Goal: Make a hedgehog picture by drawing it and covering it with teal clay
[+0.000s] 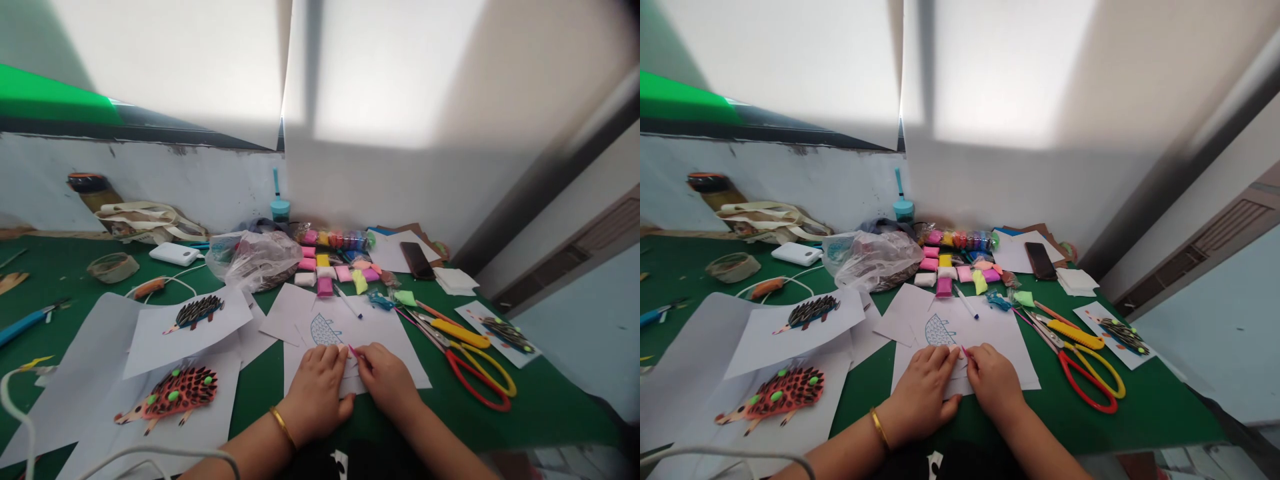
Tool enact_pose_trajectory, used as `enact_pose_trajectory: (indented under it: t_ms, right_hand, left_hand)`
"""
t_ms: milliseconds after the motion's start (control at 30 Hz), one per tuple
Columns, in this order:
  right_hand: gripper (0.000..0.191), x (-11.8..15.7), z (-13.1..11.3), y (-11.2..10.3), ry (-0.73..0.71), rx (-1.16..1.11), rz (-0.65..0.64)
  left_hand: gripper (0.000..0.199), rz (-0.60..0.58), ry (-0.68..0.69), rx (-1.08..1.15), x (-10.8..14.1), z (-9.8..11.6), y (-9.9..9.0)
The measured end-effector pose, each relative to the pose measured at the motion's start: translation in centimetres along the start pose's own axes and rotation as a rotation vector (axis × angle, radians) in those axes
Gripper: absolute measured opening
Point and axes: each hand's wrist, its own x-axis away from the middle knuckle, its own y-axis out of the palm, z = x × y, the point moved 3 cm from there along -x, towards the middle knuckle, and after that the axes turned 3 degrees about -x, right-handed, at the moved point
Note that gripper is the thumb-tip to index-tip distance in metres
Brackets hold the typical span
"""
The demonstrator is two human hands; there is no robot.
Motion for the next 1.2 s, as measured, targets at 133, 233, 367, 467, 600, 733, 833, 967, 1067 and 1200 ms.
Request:
enact_pose_trajectory:
  t_ms: [133,233,367,467,600,733,833,967,1067,1200]
  right_hand:
    - [0.02,-0.1,-0.2,0.3,0.005,-0.003,-0.022]
    - [0.02,0.0,-0.4,0.5,0.004,0.003,-0.036]
    - [0.02,-0.1,-0.3,0.5,0.009,-0.016,-0.041]
    - [0.02,-0.3,-0.1,0.2,0.004,-0.006,-0.018]
    - [0.021,-0.9,-0.1,0.4,-0.023,0.02,-0.01]
    - [0.022,-1.1,-0.2,0.7,-0.038,-0.005,-0.018]
    - [0.021,-1.0,0.0,0.5,-0.024,-0.039,-0.018]
    - [0.021,-0.5,0.3,0.0,0.014,-0.057,0.003]
    - [0.021,-0.2,0.3,-0.2,0.028,-0.046,-0.002]
    - [0.02,0.1,0.2,-0.2,0.036,-0.023,-0.02]
  left_hand:
    - [0.07,-0.009,-0.025,0.0,-0.2,0.2,-0.3]
    - [0.069,-0.002,-0.033,0.0,-0.3,0.3,-0.5]
    - [0.068,0.009,-0.027,0.01,-0.3,0.2,-0.4]
    - [0.071,0.023,-0.041,0.014,-0.3,0.0,-0.2]
    - [0.068,0.029,-0.066,-0.011,-0.4,-0.1,0.0]
    - [0.065,0.034,-0.061,-0.038,-0.6,0.0,0.0]
    - [0.063,0.04,-0.053,-0.046,-0.7,0.0,0.0]
    - [0.064,0.051,-0.04,-0.038,-0.6,0.1,-0.2]
    - [0.059,0.045,-0.016,-0.03,-0.5,0.2,-0.5]
    - [0.057,0.043,-0.01,-0.025,-0.4,0.3,-0.6]
